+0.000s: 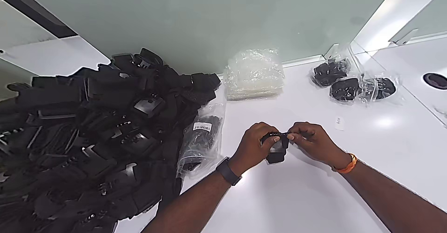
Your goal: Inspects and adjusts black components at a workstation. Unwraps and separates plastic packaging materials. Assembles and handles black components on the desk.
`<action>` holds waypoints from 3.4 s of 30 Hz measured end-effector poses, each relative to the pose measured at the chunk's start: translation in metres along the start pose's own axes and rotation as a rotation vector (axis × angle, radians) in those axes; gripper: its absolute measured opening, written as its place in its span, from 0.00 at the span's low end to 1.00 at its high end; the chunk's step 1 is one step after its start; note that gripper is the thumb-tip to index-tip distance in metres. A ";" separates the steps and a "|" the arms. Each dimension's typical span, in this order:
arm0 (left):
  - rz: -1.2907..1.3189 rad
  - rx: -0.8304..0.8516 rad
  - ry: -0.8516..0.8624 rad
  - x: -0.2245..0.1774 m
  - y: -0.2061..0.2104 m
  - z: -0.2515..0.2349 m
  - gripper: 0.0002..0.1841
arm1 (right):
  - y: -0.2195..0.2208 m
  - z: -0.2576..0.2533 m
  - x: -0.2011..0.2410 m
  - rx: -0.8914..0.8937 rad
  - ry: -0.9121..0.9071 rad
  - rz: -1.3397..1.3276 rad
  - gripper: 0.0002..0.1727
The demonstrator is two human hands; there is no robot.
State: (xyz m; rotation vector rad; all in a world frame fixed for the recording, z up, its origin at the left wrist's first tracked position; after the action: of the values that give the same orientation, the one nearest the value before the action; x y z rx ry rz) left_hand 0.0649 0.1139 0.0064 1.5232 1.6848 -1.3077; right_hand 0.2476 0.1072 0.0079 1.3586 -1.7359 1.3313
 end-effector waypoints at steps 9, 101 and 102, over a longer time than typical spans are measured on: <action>0.103 0.029 -0.060 0.001 -0.001 -0.002 0.10 | -0.002 0.005 0.021 -0.065 -0.309 0.236 0.18; 0.114 -0.042 -0.051 -0.001 -0.002 0.000 0.11 | -0.002 0.001 0.004 -0.057 0.150 -0.643 0.30; 0.106 -0.036 -0.048 -0.002 -0.002 0.000 0.11 | -0.002 0.001 0.006 -0.061 0.120 -0.611 0.30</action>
State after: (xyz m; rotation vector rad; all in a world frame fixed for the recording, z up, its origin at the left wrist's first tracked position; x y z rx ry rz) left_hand 0.0636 0.1135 0.0085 1.5265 1.5679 -1.2432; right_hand 0.2479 0.1036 0.0137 1.5668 -1.1325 0.9782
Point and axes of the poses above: each hand's wrist, its own z-axis away from the middle knuckle, its own y-axis out of the palm, x = y × z, the point moved 8 cm from there along -z, towards the middle knuckle, and after that the axes turned 15 degrees about -x, right-handed, at the moved point
